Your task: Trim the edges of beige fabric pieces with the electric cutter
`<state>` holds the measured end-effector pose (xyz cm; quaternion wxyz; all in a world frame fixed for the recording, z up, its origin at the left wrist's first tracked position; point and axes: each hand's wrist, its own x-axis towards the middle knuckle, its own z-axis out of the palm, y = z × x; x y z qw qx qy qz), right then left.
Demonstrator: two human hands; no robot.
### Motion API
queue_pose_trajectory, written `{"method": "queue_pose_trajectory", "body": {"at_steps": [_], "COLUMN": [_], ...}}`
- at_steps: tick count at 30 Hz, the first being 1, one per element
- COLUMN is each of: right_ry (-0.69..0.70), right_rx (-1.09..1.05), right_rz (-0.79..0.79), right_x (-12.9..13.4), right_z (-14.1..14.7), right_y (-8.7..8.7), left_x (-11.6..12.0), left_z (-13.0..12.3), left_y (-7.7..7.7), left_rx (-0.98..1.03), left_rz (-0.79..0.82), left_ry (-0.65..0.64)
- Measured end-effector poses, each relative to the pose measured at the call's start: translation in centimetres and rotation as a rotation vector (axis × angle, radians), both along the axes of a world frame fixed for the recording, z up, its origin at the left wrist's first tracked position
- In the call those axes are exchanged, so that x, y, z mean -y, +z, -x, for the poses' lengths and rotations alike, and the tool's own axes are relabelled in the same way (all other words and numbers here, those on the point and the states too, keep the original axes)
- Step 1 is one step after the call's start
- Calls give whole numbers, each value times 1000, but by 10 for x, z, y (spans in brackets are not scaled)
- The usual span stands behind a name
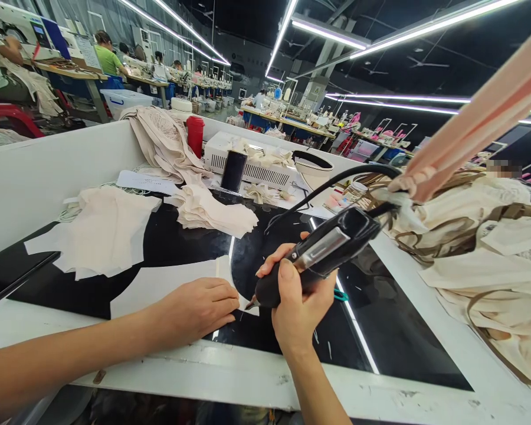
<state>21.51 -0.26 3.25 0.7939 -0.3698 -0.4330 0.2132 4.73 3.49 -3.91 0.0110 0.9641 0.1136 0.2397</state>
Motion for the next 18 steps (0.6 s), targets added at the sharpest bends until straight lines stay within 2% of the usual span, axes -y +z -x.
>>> {"method": "queue_pose_trajectory", "body": {"at_steps": [9, 13, 18], "right_ry": [-74, -79, -72], "right_rx": [-7, 23, 78], "right_rz": [4, 2, -12], "right_x": [4, 4, -1], "right_z": [-7, -8, -19], "right_y": [0, -3, -7], "left_x": [0, -3, -22], "left_z": [0, 4, 16], "left_y": [-3, 4, 15], "left_rx": [-9, 40, 84], "left_rz": [-24, 31, 144], "left_ry": [-18, -16, 92]}}
